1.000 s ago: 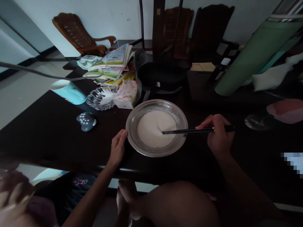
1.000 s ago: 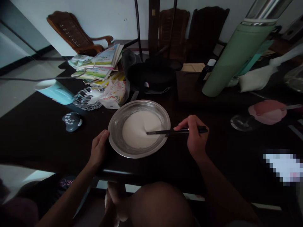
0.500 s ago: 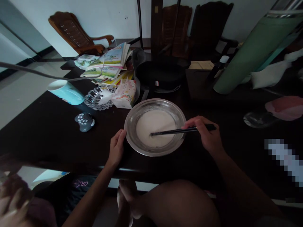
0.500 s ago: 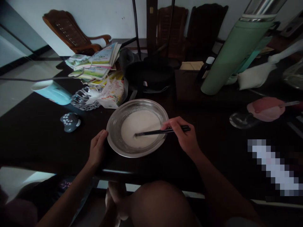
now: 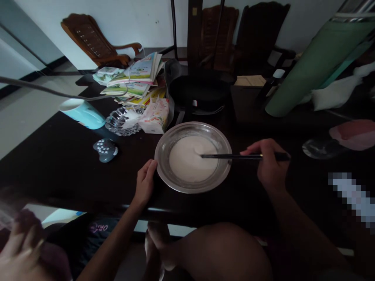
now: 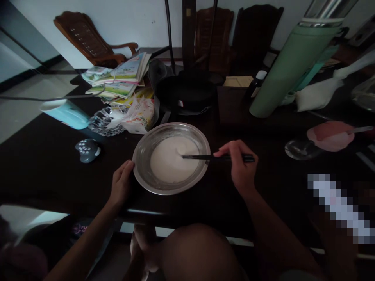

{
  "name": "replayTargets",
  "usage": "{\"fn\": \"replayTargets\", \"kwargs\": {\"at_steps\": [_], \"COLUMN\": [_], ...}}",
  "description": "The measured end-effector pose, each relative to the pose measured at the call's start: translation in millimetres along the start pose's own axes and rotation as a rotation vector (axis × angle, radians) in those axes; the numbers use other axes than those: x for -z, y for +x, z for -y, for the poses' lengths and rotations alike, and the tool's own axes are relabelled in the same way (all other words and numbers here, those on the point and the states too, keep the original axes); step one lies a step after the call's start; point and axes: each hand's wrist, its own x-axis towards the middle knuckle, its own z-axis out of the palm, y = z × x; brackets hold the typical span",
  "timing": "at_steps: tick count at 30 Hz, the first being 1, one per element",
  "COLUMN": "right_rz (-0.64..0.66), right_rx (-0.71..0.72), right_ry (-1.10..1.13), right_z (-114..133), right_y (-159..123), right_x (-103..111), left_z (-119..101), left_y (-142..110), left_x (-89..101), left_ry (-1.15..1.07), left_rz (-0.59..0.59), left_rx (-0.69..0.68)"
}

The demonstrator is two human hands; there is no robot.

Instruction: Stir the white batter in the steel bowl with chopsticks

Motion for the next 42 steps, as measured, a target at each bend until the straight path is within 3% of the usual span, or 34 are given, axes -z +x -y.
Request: {"fn": "replayTargets", "kwargs": {"at_steps": [2,5,7,8,11,13,14,18,19,22,25,30,36,39,42], "right_rz": [-0.022,0.25,0.351,0.322,0.054,-0.022,0.019,0.387,0.419,0.264,0.125,0.405,0.059,0.243,0.445], "right_rx": [-0.057,-0.061,-0.001,0.028,0.034,-0.008,-0.024,0.014,0.039,0.073,0.022,0.008,-0.059,-0.08,-0.006], "right_ry": [0.094,0.084,-0.009,-0.042,0.016,0.118,0.144,0.037,-0.009,-0.078,-0.011,0.037,0.185,0.195,0.066], "right_z": [0,0,0,0,-2,-2,-1,10,13,19,18,3,-21,-21,-14], "right_y": [0,-2,0,1,7,9,10,11,12,18,21,18,23,20,15], "right_x": [-1,-3,-2,-2,1,1,0,-8,-9,-8,-6,-11,-2,2,2], "left_z": [0,0,-1,-1,-1,-1,-1,0,0,1,4,7,4,3,3], "left_y": [0,0,0,0,0,0,0,0,0,1,2,3,2,2,2], "left_x": [-0.1,-0.6,-0.9,-1.0,-0.9,-0.6,-0.5,-0.1,-0.2,-0.3,0.0,0.9,0.6,0.5,0.9], "left_ry": [-0.004,-0.007,-0.012,-0.013,-0.018,-0.03,-0.038,-0.033,-0.024,-0.009,-0.001,-0.006,0.024,0.015,0.017], "left_rz": [0.005,0.008,0.009,0.011,0.017,0.024,0.027,0.025,0.02,0.019,0.042,0.053,0.056,0.06,0.046], "left_rx": [0.002,0.007,0.002,0.0,-0.005,-0.007,-0.011,-0.032,-0.033,-0.039,-0.056,-0.065,-0.08,-0.072,-0.069]}}
